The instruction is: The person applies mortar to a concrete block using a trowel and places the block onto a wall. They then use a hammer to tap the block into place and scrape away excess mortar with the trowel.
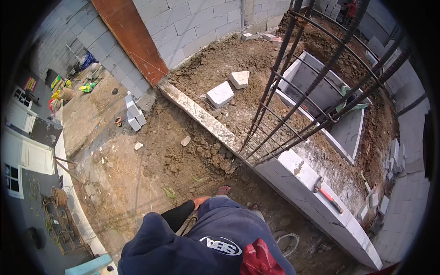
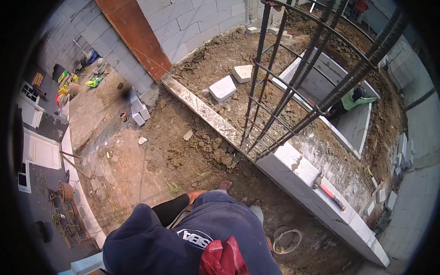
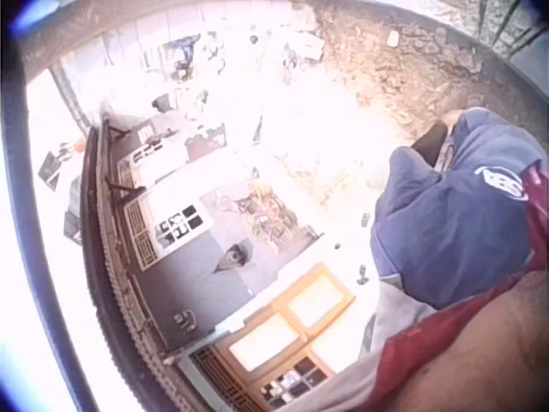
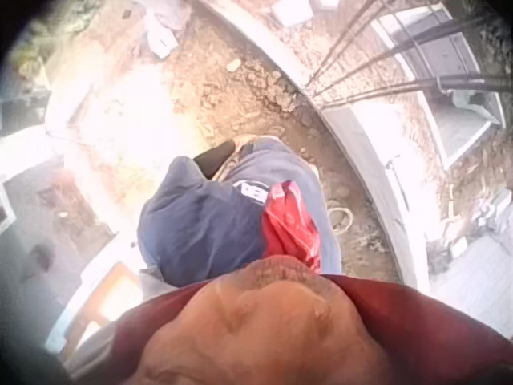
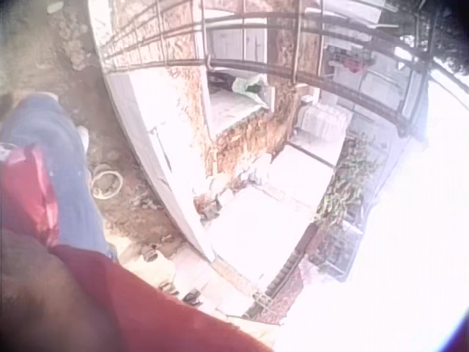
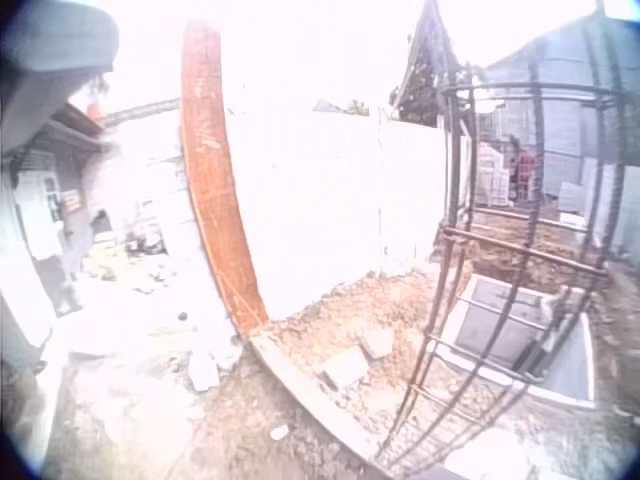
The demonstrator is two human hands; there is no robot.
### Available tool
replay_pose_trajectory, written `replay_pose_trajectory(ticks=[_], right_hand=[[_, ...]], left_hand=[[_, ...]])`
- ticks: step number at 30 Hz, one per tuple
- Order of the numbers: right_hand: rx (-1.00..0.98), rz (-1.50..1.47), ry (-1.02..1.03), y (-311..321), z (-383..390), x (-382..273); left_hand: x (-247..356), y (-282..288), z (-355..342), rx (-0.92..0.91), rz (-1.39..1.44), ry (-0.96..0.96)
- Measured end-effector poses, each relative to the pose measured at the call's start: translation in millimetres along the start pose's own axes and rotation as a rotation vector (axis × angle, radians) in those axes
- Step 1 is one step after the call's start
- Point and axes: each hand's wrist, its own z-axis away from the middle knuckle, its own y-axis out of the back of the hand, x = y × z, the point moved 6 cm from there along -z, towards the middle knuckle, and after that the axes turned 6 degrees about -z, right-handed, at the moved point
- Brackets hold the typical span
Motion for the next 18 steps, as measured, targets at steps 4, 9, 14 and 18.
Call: replay_pose_trajectory(ticks=[4,9,14,18], right_hand=[[-0.147,0.483,-0.004,26.4,-32.2,24.3],[-0.369,0.998,0.109,98.5,-67.2,55.2],[-0.457,1.384,0.497,151.6,-138.2,-33.7],[-0.43,0.831,0.148,51.7,-69.8,-92.2]], left_hand=[[-28.6,-74.9,59.2,0.097,0.413,0.392],[-5.3,-165.0,146.9,0.389,0.485,0.36],[19.2,-184.3,101.7,0.517,1.021,0.501],[-7.0,-219.8,169.0,0.537,1.367,0.513]])
